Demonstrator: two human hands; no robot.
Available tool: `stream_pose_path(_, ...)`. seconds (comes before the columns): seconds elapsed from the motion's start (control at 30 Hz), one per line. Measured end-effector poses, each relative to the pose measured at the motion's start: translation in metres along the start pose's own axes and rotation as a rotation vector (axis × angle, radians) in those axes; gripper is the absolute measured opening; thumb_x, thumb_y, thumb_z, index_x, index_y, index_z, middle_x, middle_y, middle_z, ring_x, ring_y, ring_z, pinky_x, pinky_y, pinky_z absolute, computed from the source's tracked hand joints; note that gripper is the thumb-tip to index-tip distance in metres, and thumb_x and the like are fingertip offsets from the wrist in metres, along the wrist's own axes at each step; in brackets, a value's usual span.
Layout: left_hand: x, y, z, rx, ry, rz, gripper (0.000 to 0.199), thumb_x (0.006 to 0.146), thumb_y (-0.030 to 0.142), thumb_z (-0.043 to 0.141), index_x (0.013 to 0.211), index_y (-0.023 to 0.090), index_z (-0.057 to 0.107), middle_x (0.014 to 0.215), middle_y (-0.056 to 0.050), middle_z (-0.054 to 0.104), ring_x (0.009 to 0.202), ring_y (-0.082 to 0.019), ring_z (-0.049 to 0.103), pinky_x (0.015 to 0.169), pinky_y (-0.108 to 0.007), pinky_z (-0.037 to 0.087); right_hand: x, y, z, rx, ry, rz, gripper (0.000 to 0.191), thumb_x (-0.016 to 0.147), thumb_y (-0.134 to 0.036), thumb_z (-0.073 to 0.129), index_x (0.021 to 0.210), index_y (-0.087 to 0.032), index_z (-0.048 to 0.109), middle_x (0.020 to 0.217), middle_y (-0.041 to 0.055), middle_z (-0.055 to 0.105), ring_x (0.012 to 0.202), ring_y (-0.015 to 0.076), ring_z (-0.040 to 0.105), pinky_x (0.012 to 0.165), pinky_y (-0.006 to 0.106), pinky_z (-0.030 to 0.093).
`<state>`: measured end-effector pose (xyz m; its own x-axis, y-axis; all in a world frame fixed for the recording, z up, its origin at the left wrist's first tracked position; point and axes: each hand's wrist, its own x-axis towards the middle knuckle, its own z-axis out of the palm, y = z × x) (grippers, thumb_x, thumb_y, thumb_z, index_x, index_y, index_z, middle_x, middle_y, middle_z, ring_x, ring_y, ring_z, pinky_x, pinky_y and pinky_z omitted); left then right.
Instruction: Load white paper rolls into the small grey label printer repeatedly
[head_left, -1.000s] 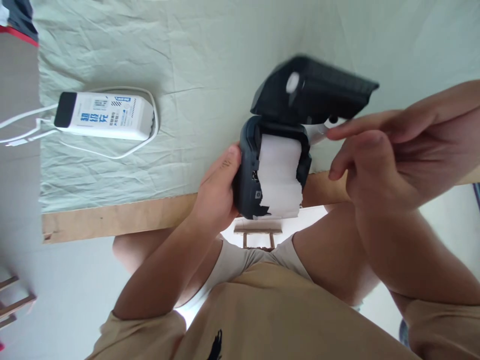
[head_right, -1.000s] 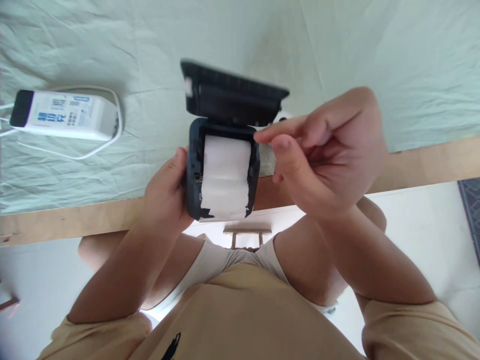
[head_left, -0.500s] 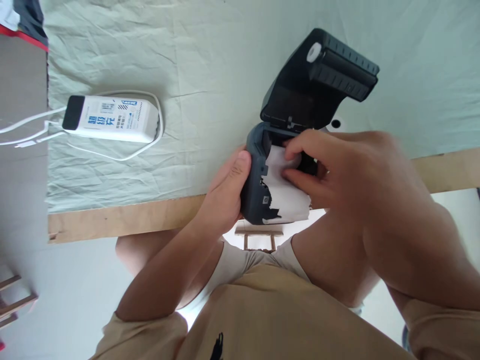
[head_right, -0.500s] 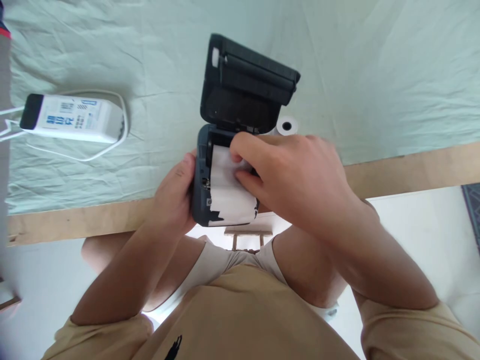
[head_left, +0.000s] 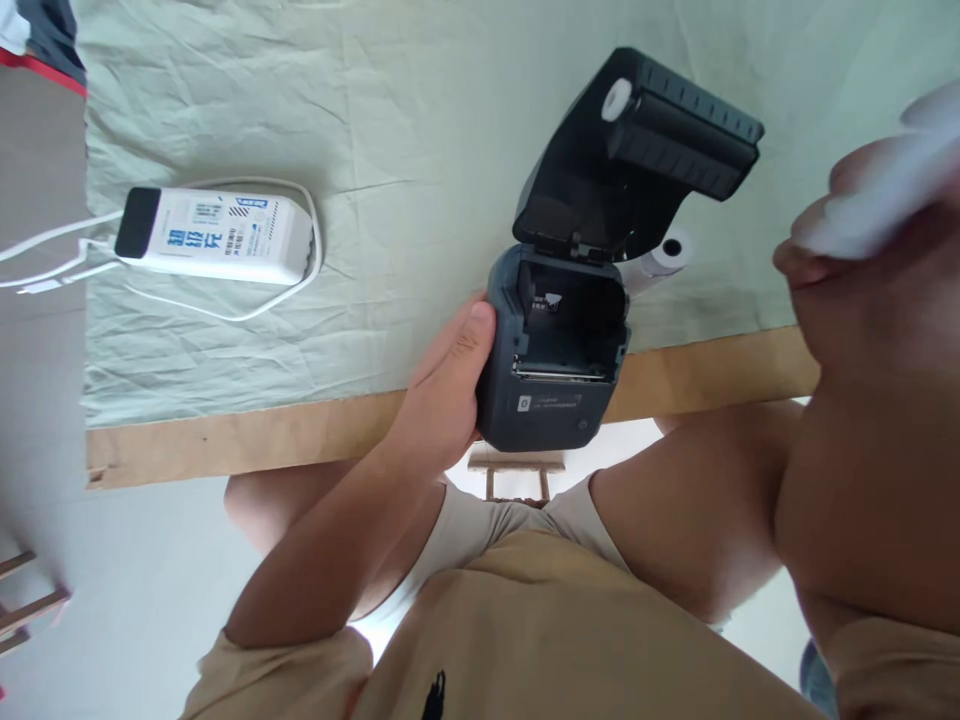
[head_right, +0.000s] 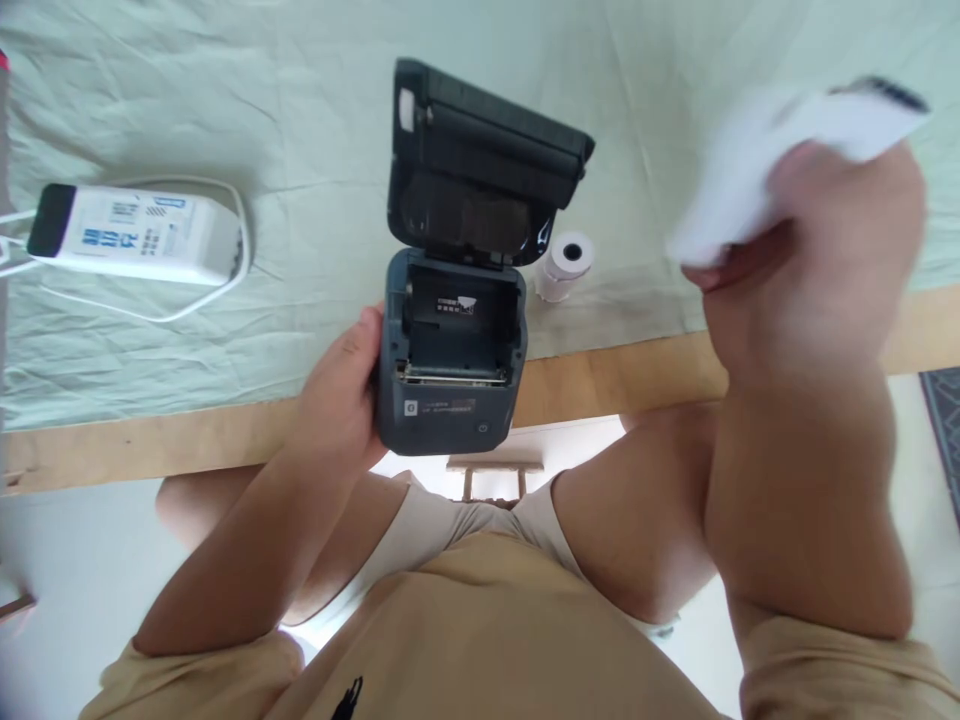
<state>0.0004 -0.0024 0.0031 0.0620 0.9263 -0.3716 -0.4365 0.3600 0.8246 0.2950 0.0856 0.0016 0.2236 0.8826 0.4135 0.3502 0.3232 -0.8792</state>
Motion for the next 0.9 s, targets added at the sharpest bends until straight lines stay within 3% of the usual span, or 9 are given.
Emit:
stream_pose_path(0.07, 0.000, 0.000, -0.001, -0.009, -0.013, -0.007, 0.032, 0.108, 0.054, 0.073, 0.107, 0.025, 0.084, 0.111, -0.004, 0.088, 0.126, -0.030, 0.082, 0.100, -0.037, 0.070, -0.001, 0.022, 0.004, 0.106, 0.145, 0.042, 0.065, 0.062, -0.072, 0.095, 0.086, -0.030, 0.052, 0.071, -0.0057, 0.047, 0.047, 0.0086, 0.037, 0.038, 0.025, 0.015)
stream_pose_path(0.1, 0.000, 0.000, -0.001, -0.016, -0.024, -0.012, 0.032, 0.108, 0.055, 0.073, 0.107, 0.025, 0.084, 0.111, -0.004, 0.088, 0.126, -0.031, 0.082, 0.099, -0.038, 0.071, -0.005, 0.028, 0.004, 0.092, 0.139, 0.037, 0.064, 0.063, -0.069, 0.097, 0.084, -0.029, 0.052, 0.070, -0.0059, 0.049, 0.047, 0.0078, 0.036, 0.039, 0.025, 0.019)
stream_pose_path(0.2, 0.000, -0.001, -0.004, -0.034, -0.051, -0.025, 0.032, 0.108, 0.057, 0.073, 0.109, 0.027, 0.084, 0.111, -0.004, 0.087, 0.126, -0.033, 0.083, 0.097, -0.039, 0.073, -0.019, 0.026, -0.002, -0.205, -0.013, -0.098, 0.053, 0.084, -0.069, 0.089, 0.088, -0.027, 0.057, 0.082, -0.0002, 0.064, 0.061, 0.0124, 0.053, 0.057, 0.034, 0.045)
stream_pose_path(0.3, 0.000, -0.002, -0.007, -0.052, -0.087, -0.034, 0.031, 0.110, 0.056, 0.071, 0.111, 0.027, 0.084, 0.112, -0.004, 0.087, 0.123, -0.033, 0.084, 0.098, -0.041, 0.073, -0.025, 0.017, -0.009, -0.493, -0.056, -0.252, 0.050, 0.092, -0.070, 0.083, 0.097, -0.025, 0.063, 0.096, 0.0067, 0.071, 0.085, 0.0216, 0.067, 0.079, 0.043, 0.051)
stream_pose_path(0.5, -0.001, -0.002, -0.007, -0.061, -0.092, -0.032, 0.031, 0.111, 0.055, 0.069, 0.110, 0.027, 0.084, 0.113, -0.005, 0.087, 0.124, -0.033, 0.084, 0.101, -0.042, 0.073, -0.019, 0.012, -0.006, -0.572, -0.043, -0.187, 0.053, 0.078, -0.042, 0.097, 0.112, -0.028, 0.059, 0.103, 0.0053, 0.075, 0.084, 0.0197, 0.070, 0.068, 0.035, 0.048)
stream_pose_path(0.6, -0.001, -0.002, -0.005, -0.072, -0.087, -0.022, 0.031, 0.112, 0.053, 0.069, 0.108, 0.026, 0.084, 0.111, -0.005, 0.087, 0.125, -0.033, 0.083, 0.100, -0.040, 0.073, -0.020, 0.011, -0.005, -0.567, -0.052, -0.167, 0.060, 0.077, -0.023, 0.089, 0.128, -0.028, 0.058, 0.104, 0.0054, 0.080, 0.086, 0.0220, 0.074, 0.072, 0.037, 0.049)
stream_pose_path(0.7, -0.001, -0.002, -0.006, -0.067, -0.077, -0.036, 0.032, 0.111, 0.055, 0.070, 0.108, 0.027, 0.084, 0.111, -0.005, 0.087, 0.124, -0.034, 0.084, 0.100, -0.041, 0.073, -0.021, 0.011, -0.007, -0.553, -0.115, -0.170, 0.078, 0.073, -0.011, 0.079, 0.144, -0.030, 0.054, 0.125, 0.0099, 0.082, 0.096, 0.0243, 0.077, 0.073, 0.038, 0.053)
stream_pose_path(0.8, -0.001, -0.003, -0.008, -0.073, -0.088, -0.053, 0.031, 0.111, 0.056, 0.069, 0.110, 0.028, 0.084, 0.113, -0.004, 0.087, 0.121, -0.034, 0.086, 0.098, -0.043, 0.074, -0.022, 0.004, -0.008, -0.598, -0.129, -0.303, 0.082, 0.072, -0.013, 0.075, 0.150, -0.031, 0.057, 0.146, 0.0136, 0.074, 0.117, 0.0305, 0.078, 0.083, 0.042, 0.058)
stream_pose_path(0.9, -0.001, -0.003, -0.007, -0.074, -0.070, -0.046, 0.030, 0.110, 0.055, 0.071, 0.107, 0.027, 0.084, 0.112, -0.004, 0.087, 0.121, -0.034, 0.086, 0.099, -0.043, 0.074, -0.031, -0.010, 0.000, -0.565, -0.053, -0.501, 0.057, 0.079, -0.022, 0.071, 0.136, -0.029, 0.069, 0.131, 0.0127, 0.076, 0.115, 0.0345, 0.078, 0.086, 0.047, 0.059)
